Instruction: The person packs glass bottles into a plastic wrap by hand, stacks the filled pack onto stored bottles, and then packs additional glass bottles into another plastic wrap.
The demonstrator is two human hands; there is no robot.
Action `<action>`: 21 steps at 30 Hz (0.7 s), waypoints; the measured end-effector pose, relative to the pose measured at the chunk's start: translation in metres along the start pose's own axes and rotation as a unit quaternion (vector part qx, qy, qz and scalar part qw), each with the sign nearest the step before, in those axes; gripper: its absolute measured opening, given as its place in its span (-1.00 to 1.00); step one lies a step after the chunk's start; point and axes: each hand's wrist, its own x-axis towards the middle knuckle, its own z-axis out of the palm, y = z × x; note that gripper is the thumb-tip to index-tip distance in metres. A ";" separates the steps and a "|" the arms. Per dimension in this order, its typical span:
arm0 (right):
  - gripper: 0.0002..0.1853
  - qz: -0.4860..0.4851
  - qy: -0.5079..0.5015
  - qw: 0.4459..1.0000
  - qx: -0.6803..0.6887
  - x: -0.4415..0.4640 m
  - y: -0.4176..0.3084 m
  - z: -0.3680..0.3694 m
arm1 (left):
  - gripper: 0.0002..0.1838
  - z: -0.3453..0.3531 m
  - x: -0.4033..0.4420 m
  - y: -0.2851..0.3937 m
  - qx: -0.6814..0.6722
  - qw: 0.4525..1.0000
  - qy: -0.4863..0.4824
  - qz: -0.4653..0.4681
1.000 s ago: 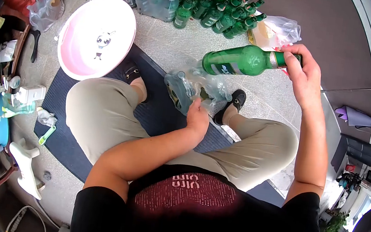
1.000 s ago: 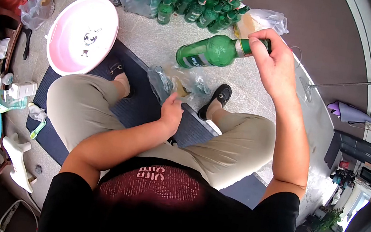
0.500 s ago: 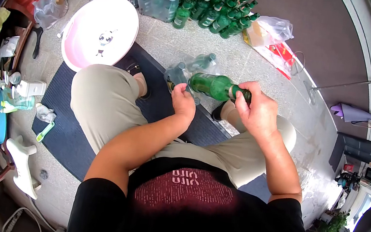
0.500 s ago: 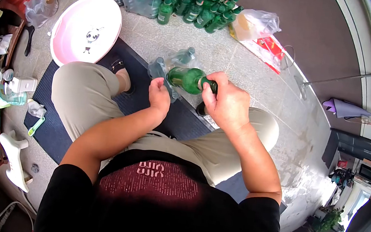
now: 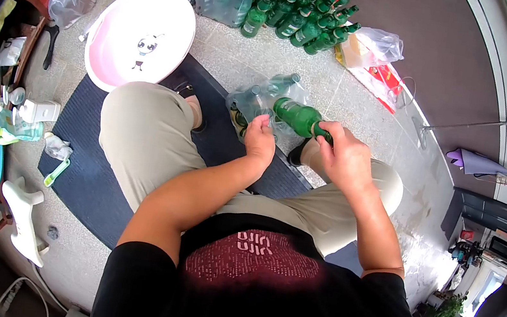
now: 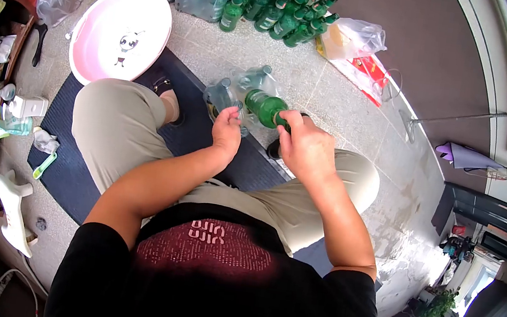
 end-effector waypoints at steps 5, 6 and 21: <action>-0.77 -0.048 -0.091 0.995 -0.003 0.010 0.003 -0.017 | -0.68 -0.002 -0.016 0.035 0.101 0.994 0.035 0.028; -0.76 -0.055 -0.096 0.994 -0.004 0.014 0.009 -0.012 | -0.68 -0.001 -0.016 0.033 0.101 0.994 0.032 0.028; -0.69 -0.241 -0.193 0.947 -0.094 0.045 0.031 0.012 | -0.62 -0.002 0.002 0.041 0.168 0.971 0.030 0.170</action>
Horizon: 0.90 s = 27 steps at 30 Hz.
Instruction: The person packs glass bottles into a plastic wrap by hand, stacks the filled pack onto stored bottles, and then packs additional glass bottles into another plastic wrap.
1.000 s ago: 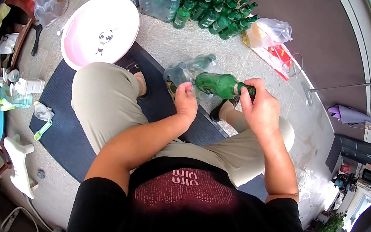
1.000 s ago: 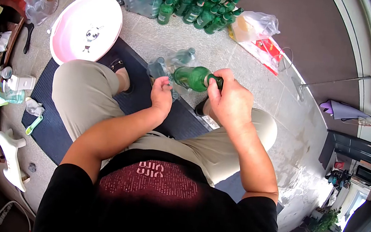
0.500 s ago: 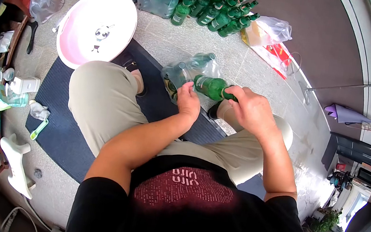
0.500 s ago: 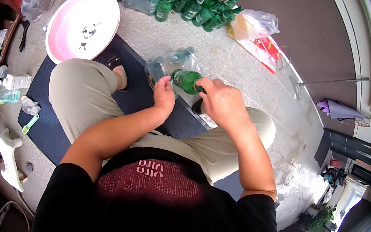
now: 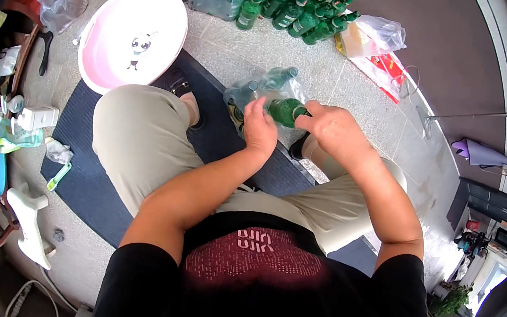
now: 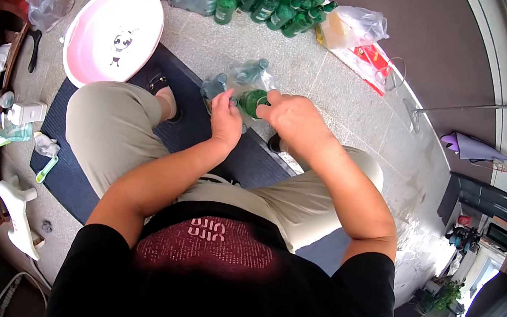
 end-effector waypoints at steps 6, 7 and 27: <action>-0.71 0.027 -0.034 0.995 -0.095 0.009 -0.013 0.061 | -0.64 0.006 -0.002 0.009 -0.037 0.998 0.012 -0.047; -0.72 0.047 -0.029 0.993 -0.100 0.011 -0.015 0.076 | -0.64 0.007 -0.003 0.011 -0.035 0.998 0.011 -0.047; -0.83 0.237 -0.060 0.964 0.107 0.040 -0.016 0.186 | -0.61 0.001 0.031 0.026 -0.112 0.922 -0.249 -0.276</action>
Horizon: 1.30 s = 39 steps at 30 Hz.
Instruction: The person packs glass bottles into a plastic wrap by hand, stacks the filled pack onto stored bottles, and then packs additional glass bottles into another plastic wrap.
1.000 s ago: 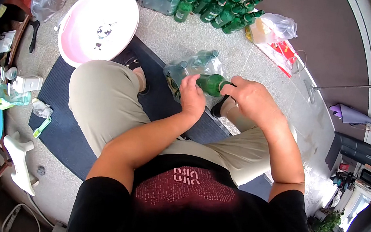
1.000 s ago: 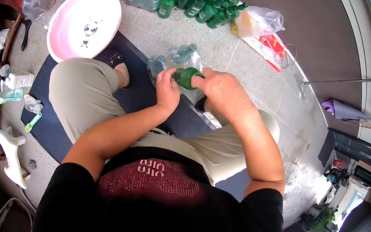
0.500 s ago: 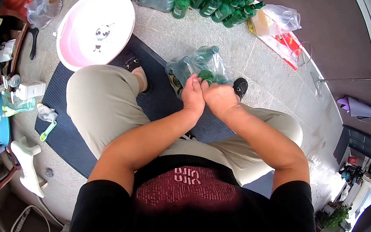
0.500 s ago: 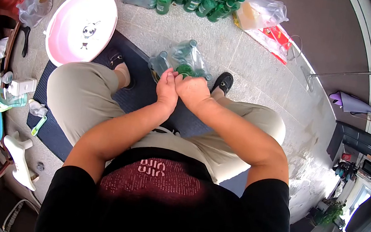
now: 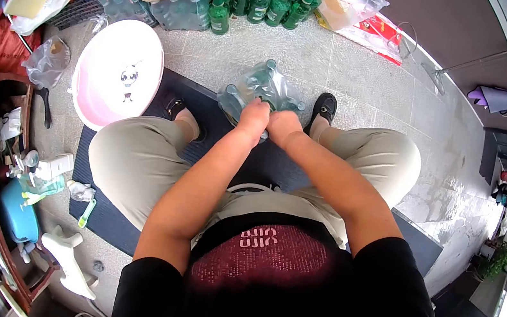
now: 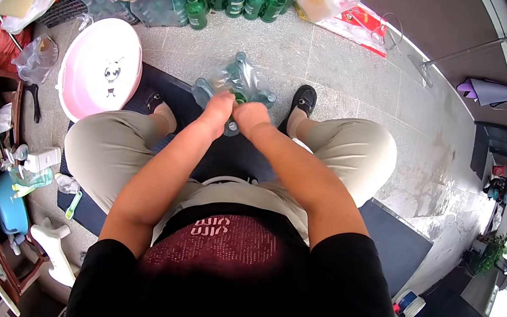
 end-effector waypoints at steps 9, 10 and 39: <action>-0.68 0.232 0.045 0.956 0.177 -0.009 0.018 -0.030 | -0.72 -0.010 0.016 -0.003 0.499 0.848 -0.097 0.149; -0.68 0.234 0.049 0.953 0.184 -0.005 0.015 -0.028 | -0.76 -0.007 0.010 -0.003 0.528 0.821 -0.093 0.195; -0.85 0.214 0.237 0.944 0.082 0.011 0.030 -0.017 | -0.66 0.033 0.043 -0.028 -0.088 0.996 -0.007 -0.008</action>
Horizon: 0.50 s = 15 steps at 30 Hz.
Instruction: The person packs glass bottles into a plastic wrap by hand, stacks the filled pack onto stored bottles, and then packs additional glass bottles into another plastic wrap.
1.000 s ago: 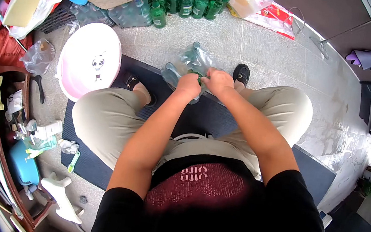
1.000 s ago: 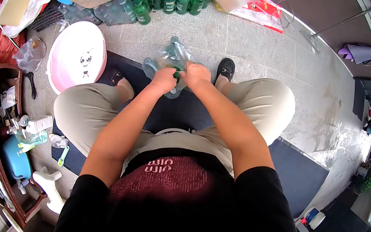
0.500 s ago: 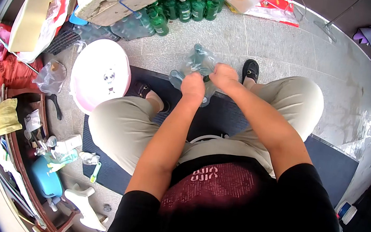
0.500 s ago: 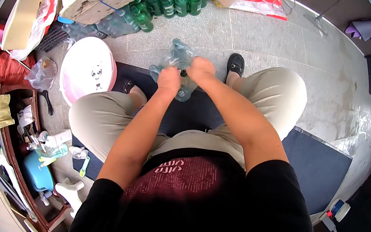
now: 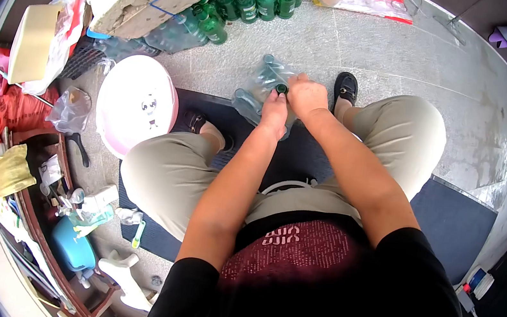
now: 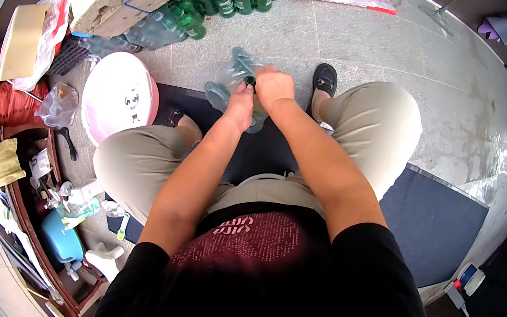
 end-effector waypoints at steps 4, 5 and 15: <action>-0.87 -0.043 0.057 0.995 0.067 -0.009 0.002 -0.003 | -0.67 -0.001 -0.001 0.011 0.023 0.997 0.039 -0.064; -0.87 -0.072 0.074 0.991 0.083 -0.011 0.003 -0.003 | -0.67 -0.001 0.001 0.012 0.022 0.997 0.041 -0.066; -0.89 -0.110 -0.024 0.976 0.188 -0.007 0.022 -0.014 | -0.70 0.004 0.053 -0.018 -0.327 0.943 -0.026 -0.054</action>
